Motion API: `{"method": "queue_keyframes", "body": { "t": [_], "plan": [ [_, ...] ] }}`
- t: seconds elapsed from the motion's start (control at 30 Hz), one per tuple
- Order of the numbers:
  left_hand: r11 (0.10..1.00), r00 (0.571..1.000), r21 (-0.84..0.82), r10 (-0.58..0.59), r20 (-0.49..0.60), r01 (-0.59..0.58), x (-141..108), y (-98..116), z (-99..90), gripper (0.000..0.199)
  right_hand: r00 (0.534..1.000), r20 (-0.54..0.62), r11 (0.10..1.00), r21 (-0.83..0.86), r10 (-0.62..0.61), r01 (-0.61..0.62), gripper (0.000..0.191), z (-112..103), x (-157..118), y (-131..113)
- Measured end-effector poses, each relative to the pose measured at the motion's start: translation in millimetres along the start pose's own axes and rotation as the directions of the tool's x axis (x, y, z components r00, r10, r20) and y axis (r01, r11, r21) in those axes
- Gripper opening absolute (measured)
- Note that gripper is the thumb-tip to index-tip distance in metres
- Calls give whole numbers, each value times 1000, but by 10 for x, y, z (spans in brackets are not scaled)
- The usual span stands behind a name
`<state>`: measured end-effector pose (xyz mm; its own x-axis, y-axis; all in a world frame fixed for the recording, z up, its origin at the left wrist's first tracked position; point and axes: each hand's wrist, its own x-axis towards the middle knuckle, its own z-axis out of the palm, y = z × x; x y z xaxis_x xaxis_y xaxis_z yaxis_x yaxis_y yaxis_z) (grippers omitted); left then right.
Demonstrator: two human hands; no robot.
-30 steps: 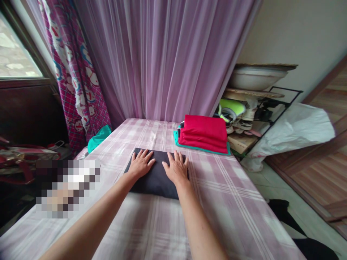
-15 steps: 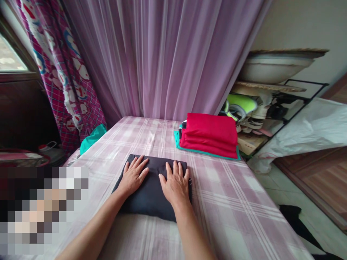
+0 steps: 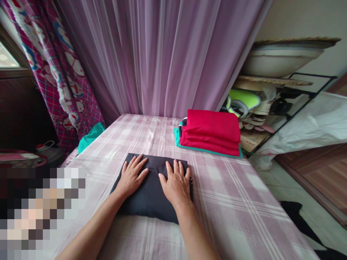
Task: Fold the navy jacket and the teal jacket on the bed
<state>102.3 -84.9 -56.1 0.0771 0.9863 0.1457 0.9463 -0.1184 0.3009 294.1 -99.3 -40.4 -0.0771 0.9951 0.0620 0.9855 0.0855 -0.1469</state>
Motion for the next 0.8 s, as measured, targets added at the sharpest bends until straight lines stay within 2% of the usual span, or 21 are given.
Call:
{"method": "queue_keyframes", "body": {
  "t": [0.8],
  "plan": [
    [1000, 1000, -26, 9, -15, -9, -2, -5, 1, 50, 1000, -9, 1000, -18, -1, 1, 58, 25, 5, 15]
  ]
}}
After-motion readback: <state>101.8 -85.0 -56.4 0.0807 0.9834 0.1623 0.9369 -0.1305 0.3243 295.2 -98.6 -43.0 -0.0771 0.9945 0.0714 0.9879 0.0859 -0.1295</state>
